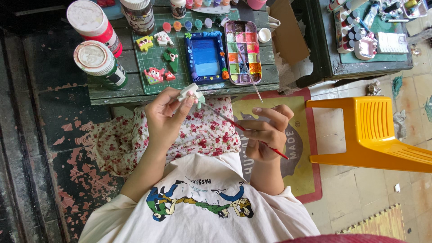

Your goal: The person sits at a low craft table and paints small figurines with a paintbrush. They dip the brush into a watercolor palette, apply paint to a blue picture-frame-like object, then hold a small white figurine in one hand and paint it green, reloading the brush from the palette as they work.

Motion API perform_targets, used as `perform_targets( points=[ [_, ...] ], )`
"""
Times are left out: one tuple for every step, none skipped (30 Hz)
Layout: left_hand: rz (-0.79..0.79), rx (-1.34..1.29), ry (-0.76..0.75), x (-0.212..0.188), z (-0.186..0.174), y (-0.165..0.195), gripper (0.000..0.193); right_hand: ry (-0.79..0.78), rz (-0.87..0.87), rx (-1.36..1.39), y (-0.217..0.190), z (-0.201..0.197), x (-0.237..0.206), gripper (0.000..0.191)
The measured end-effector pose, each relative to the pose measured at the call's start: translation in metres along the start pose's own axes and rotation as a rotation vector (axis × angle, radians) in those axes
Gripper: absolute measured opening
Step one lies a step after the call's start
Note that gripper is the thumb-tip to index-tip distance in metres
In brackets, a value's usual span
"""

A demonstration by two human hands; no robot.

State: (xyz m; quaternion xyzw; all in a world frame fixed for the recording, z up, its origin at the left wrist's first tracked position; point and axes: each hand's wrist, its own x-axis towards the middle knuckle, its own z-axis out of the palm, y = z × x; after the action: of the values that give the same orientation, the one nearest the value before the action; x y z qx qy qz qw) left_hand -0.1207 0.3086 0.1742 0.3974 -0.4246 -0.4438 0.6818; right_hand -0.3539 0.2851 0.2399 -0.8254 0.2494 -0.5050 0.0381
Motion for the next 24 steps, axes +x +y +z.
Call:
perform_targets(
  points=[
    [-0.006,0.002,0.000,-0.0005,-0.0003,0.0004,0.017,0.009,0.009,-0.002,-0.0005,-0.0001,-0.0003,0.013],
    [-0.010,0.004,-0.001,-0.0002,-0.0002,0.0004,0.017,-0.001,0.004,-0.008,-0.0004,-0.0004,-0.0002,0.013],
    [-0.001,-0.001,-0.003,0.0002,-0.0001,0.0004,0.016,-0.011,0.001,-0.013,-0.0006,-0.0008,-0.0002,0.014],
    [0.008,-0.005,-0.005,0.0005,-0.0005,0.0004,0.016,-0.022,-0.002,-0.017,-0.0010,-0.0010,-0.0005,0.014],
    [0.018,-0.009,-0.007,0.0009,-0.0008,0.0004,0.016,-0.014,0.008,-0.013,-0.0011,-0.0010,-0.0007,0.013],
    [0.008,-0.007,-0.007,0.0007,-0.0009,0.0006,0.016,-0.006,0.019,-0.008,-0.0015,-0.0009,-0.0010,0.013],
    [-0.002,-0.004,-0.007,0.0000,-0.0009,0.0009,0.016,0.002,0.029,-0.004,-0.0017,-0.0009,-0.0014,0.013],
    [-0.012,-0.002,-0.007,-0.0002,-0.0009,0.0009,0.016,-0.002,0.018,-0.003,-0.0011,-0.0006,-0.0015,0.013],
    [-0.007,-0.006,-0.006,-0.0001,-0.0010,0.0008,0.016,-0.006,0.008,-0.003,-0.0005,-0.0003,-0.0016,0.014],
    [-0.003,-0.011,-0.006,-0.0001,-0.0014,0.0007,0.016,-0.009,-0.002,-0.003,-0.0002,-0.0003,-0.0020,0.015],
    [0.003,-0.015,-0.007,0.0005,-0.0016,0.0005,0.016,0.001,0.006,-0.005,0.0003,-0.0002,-0.0024,0.015],
    [0.000,-0.008,-0.004,0.0004,-0.0016,0.0004,0.016,0.011,0.014,-0.007,0.0008,-0.0001,-0.0027,0.015],
    [-0.004,-0.002,-0.001,-0.0001,-0.0017,0.0005,0.016,0.021,0.021,-0.008,0.0013,0.0001,-0.0031,0.015],
    [-0.009,0.005,0.003,-0.0004,-0.0018,0.0005,0.016,0.018,0.024,-0.010,0.0017,0.0002,-0.0034,0.015],
    [-0.008,0.002,0.001,-0.0003,-0.0019,0.0003,0.016,0.014,0.027,-0.011,0.0022,0.0002,-0.0037,0.015],
    [-0.008,0.000,-0.002,-0.0001,-0.0018,0.0001,0.016,0.011,0.030,-0.014,0.0024,0.0002,-0.0040,0.015],
    [-0.007,-0.003,-0.005,0.0003,-0.0018,0.0000,0.016,0.016,0.026,-0.009,0.0029,0.0003,-0.0042,0.015],
    [-0.002,0.000,-0.005,0.0007,-0.0017,-0.0001,0.016,0.020,0.023,-0.006,0.0033,0.0002,-0.0042,0.014],
    [0.000,0.003,-0.004,0.0004,-0.0017,0.0001,0.016,0.024,0.021,-0.001,0.0035,0.0002,-0.0044,0.014],
    [0.004,0.006,-0.004,0.0001,-0.0018,0.0004,0.016,0.013,0.027,-0.001,0.0036,0.0000,-0.0046,0.012],
    [0.003,0.000,-0.006,0.0000,-0.0019,0.0007,0.016,0.001,0.033,-0.001,0.0036,-0.0003,-0.0048,0.011],
    [0.003,-0.006,-0.007,-0.0001,-0.0021,0.0010,0.016,-0.010,0.038,-0.001,0.0039,-0.0004,-0.0049,0.009],
    [0.003,-0.012,-0.009,-0.0001,-0.0022,0.0013,0.016,0.005,0.029,0.010,0.0046,-0.0001,-0.0048,0.009],
    [0.004,-0.004,-0.010,0.0002,-0.0022,0.0013,0.016,0.019,0.019,0.022,0.0054,0.0005,-0.0046,0.008]
  ],
)
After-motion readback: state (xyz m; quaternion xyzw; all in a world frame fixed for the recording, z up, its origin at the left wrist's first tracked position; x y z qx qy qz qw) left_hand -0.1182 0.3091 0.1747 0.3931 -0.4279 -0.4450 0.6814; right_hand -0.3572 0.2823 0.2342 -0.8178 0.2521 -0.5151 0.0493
